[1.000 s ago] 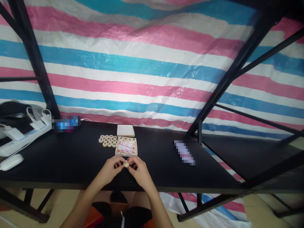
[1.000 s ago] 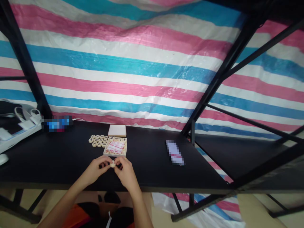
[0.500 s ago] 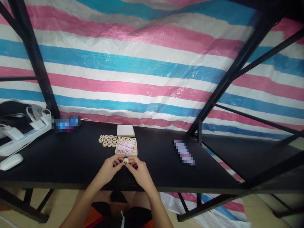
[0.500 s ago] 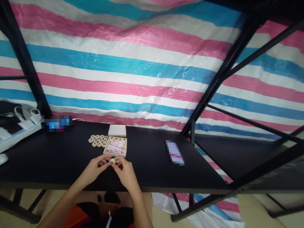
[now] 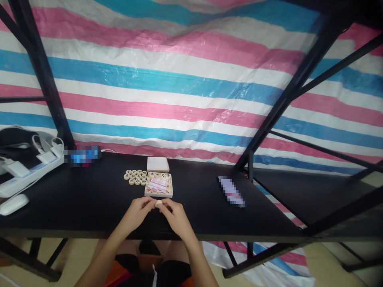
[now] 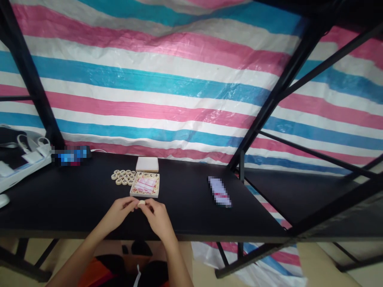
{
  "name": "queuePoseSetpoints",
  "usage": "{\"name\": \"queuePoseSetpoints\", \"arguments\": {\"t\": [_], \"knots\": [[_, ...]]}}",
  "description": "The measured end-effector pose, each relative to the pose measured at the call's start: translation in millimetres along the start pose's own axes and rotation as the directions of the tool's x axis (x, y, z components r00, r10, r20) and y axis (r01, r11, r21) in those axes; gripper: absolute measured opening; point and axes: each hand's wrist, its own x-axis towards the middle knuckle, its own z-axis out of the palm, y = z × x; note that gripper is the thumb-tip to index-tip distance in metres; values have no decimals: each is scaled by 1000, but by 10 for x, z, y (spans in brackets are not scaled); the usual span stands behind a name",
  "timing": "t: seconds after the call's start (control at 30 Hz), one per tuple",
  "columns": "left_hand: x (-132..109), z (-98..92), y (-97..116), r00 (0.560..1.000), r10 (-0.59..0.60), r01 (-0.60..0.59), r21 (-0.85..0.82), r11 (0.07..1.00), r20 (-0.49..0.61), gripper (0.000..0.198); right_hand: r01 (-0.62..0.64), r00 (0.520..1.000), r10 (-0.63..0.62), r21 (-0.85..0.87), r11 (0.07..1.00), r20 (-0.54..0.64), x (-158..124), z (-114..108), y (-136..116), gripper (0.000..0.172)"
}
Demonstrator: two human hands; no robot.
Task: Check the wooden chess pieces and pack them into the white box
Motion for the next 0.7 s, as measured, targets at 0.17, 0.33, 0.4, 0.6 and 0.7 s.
{"name": "queuePoseSetpoints", "arguments": {"t": [0.17, 0.33, 0.4, 0.6, 0.7], "knots": [[-3, 0, 18, 1000, 23, -24, 52, 998, 9, 39, 3, 1000, -3, -46, 999, 0, 11, -2, -15, 25], [13, -4, 33, 999, 31, -31, 24, 999, 25, 35, 40, 999, -40, -41, 998, 3, 17, -2, 4, 22], [14, 0, 49, 999, 31, -32, 18, 999, 43, 33, 57, 998, -57, -25, 998, -2, 11, -5, 15, 21], [19, 9, 41, 997, 29, -22, -96, 995, 72, 26, 65, 997, -65, -4, 998, -32, 7, 2, 23, 22], [16, 0, 5, 999, -10, 14, -105, 994, 34, 25, 59, 998, -59, 0, 998, 11, 9, -5, -12, 25]]}}
